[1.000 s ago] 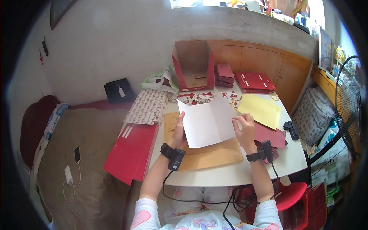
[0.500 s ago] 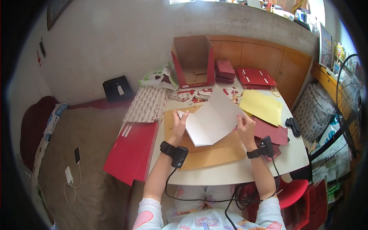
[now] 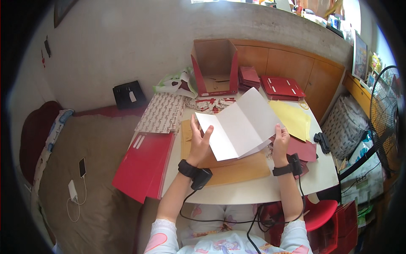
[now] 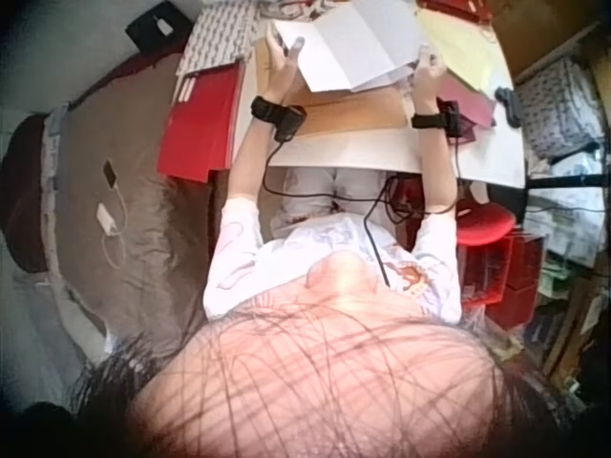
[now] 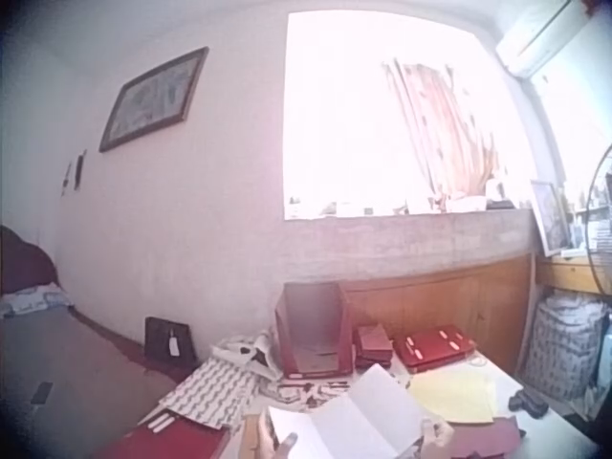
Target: Assemble a red cardboard box and sort associated items.
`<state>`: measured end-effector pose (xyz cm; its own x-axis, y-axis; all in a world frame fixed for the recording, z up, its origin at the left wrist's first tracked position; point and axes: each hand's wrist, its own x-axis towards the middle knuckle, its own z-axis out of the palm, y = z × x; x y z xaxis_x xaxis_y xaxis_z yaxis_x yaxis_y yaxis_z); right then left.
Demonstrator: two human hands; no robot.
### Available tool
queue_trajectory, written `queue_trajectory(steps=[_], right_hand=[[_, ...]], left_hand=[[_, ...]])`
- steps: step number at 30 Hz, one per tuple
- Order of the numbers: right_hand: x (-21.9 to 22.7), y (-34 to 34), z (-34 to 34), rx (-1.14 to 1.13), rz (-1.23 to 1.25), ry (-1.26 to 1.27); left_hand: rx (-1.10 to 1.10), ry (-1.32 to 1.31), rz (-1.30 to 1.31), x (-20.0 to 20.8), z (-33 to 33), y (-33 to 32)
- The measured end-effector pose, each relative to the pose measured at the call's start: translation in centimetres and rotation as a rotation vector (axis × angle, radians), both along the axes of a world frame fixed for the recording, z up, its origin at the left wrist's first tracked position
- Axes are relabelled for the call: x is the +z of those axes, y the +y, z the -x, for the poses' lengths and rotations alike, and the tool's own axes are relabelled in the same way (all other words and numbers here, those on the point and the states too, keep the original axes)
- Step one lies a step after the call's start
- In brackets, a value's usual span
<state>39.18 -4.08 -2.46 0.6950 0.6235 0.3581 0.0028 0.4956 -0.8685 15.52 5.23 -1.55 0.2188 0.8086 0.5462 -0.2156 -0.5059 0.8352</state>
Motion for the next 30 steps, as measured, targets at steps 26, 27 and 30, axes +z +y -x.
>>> queue_trajectory(steps=[26, 27, 30], right_hand=[[1.9, -2.7, 5.4, 0.146, 0.137, -1.04], [1.9, -2.6, 5.9, 0.147, 0.136, -1.037], [2.4, -2.9, 7.1, 0.198, 0.245, -0.897]], left_hand=[[-0.622, -0.293, 0.462, 1.5, 2.2, -2.6], [-0.667, -0.237, 0.464, 1.3, 2.4, -3.1], [-0.92, -0.176, 0.382, -0.4, 2.1, -2.9]])
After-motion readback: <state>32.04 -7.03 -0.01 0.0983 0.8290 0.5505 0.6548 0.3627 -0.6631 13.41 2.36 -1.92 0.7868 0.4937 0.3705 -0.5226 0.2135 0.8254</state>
